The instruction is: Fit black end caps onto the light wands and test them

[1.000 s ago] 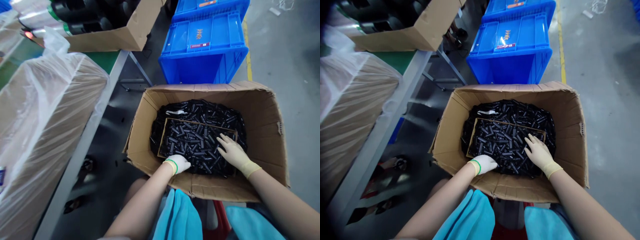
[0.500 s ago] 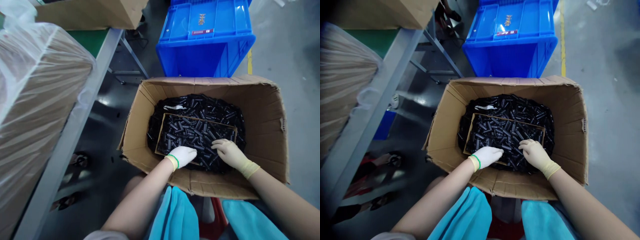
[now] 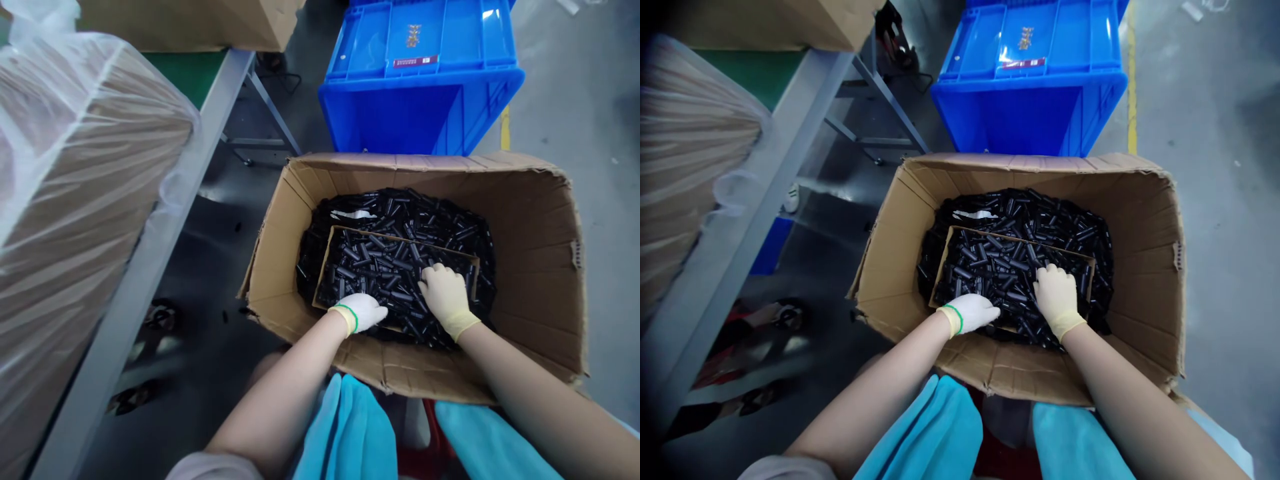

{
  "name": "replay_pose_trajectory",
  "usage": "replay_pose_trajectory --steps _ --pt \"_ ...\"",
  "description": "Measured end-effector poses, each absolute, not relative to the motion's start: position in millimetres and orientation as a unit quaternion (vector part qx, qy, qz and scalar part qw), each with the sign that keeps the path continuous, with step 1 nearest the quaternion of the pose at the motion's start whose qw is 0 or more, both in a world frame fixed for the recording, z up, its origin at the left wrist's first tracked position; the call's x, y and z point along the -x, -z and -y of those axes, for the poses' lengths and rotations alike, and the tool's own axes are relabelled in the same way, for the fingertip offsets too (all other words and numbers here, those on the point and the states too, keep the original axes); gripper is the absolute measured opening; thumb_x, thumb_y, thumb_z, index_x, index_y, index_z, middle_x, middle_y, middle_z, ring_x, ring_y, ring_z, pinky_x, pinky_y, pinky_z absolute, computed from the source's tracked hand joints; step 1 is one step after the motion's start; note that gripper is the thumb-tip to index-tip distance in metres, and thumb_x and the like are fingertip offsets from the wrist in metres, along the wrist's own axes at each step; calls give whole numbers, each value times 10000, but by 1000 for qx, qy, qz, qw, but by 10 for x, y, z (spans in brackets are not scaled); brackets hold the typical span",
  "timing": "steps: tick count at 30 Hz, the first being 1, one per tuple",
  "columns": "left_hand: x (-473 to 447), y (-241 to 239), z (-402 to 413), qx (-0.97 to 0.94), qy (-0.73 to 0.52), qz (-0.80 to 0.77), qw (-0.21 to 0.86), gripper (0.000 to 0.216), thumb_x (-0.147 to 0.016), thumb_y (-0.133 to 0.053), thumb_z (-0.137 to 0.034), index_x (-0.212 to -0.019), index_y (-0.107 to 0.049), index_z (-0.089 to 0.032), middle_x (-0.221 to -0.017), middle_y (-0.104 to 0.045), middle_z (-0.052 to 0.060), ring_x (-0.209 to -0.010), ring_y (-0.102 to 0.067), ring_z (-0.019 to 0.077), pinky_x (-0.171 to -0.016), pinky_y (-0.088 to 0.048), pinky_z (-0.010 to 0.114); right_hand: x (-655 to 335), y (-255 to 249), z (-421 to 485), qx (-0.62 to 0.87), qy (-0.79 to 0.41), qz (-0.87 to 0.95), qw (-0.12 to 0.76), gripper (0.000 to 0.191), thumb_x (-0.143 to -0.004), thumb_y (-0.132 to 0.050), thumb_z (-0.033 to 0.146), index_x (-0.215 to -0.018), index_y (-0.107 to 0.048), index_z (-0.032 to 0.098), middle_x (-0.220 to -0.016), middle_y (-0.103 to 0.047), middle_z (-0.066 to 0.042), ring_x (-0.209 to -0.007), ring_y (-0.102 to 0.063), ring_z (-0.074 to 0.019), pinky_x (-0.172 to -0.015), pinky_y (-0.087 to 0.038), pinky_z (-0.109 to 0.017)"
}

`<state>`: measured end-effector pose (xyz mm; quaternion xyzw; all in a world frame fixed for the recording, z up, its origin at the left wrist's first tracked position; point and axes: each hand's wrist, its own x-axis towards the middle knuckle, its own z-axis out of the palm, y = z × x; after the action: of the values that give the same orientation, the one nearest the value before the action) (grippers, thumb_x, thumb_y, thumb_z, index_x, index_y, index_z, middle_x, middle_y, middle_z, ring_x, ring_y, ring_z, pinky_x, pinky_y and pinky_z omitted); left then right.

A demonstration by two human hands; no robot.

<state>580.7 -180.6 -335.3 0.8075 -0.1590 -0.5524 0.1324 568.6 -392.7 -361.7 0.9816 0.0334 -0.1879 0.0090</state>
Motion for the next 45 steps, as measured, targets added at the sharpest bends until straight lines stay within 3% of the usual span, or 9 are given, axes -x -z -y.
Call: replay_pose_trajectory --steps 6,13,20,29,33,37,39,42,45 --pt "-5845 3303 1800 -798 565 163 133 466 -977 -452 -546 -989 -689 -145 -1062 -712 86 -1025 -658 218 -960 -481 452 -5661 3646 3962 -976 202 -83 6 240 -975 -458 209 -1050 -686 215 -1014 -619 -112 -930 -585 -248 -731 -348 -340" --pt "-5837 3300 1812 -792 572 172 126 454 -985 -447 -531 -935 -683 -146 -980 -710 67 -937 -665 201 -901 -507 420 -5653 3661 3887 -983 178 -44 28 319 -921 -587 366 -1127 -617 125 -1047 -588 -153 -960 -565 -308 -751 -372 -386" --pt "-5832 3321 1847 -790 570 190 122 424 -973 -479 -521 -954 -681 -149 -1014 -707 72 -970 -655 206 -929 -490 431 -5651 3688 3838 -981 191 -43 19 272 -919 -591 397 -1039 -652 160 -1069 -589 -148 -984 -559 -301 -779 -387 -399" --pt "-5821 3349 1828 -788 570 193 129 468 -970 -451 -556 -926 -689 -155 -993 -719 72 -958 -662 205 -928 -481 423 -5650 3664 3766 -979 198 31 -35 217 -847 -642 291 -984 -696 132 -1019 -607 -154 -945 -604 -314 -770 -443 -419" --pt "-5813 3354 1817 -785 571 196 138 509 -988 -372 -520 -863 -706 -158 -893 -729 78 -855 -671 201 -847 -492 384 -5868 3451 4158 -979 169 85 -81 335 -872 -602 424 -1078 -681 172 -1063 -629 -137 -991 -622 -278 -813 -478 -370" --pt "-5803 3351 1817 -778 574 207 146 514 -936 -352 -465 -782 -746 -173 -806 -738 96 -793 -680 242 -753 -482 342 -6056 3294 4882 -974 153 152 -68 605 -898 -560 427 -1341 -535 16 -1240 -573 -274 -1114 -594 -343 -886 -476 -387" --pt "-5791 3334 1841 -769 580 218 155 499 -902 -368 -463 -767 -757 -181 -769 -736 86 -743 -675 247 -705 -478 332 -5988 3326 5126 -963 207 160 -67 472 -858 -604 353 -1197 -651 28 -1111 -645 -269 -956 -658 -348 -787 -502 -398" --pt "-5742 3278 1952 -751 589 239 182 478 -875 -389 -482 -786 -764 -200 -760 -738 57 -709 -666 229 -687 -485 318 -5727 3497 5156 -938 311 117 -103 95 -759 -665 224 -758 -734 158 -723 -697 -121 -663 -674 -267 -636 -506 -343" --pt "-5638 3217 2169 -729 587 270 225 471 -875 -400 -522 -877 -768 -228 -888 -759 37 -825 -680 227 -763 -499 307 -5480 3685 4902 -928 338 70 -142 102 -767 -662 252 -741 -721 174 -766 -722 -105 -711 -693 -256 -653 -518 -321"
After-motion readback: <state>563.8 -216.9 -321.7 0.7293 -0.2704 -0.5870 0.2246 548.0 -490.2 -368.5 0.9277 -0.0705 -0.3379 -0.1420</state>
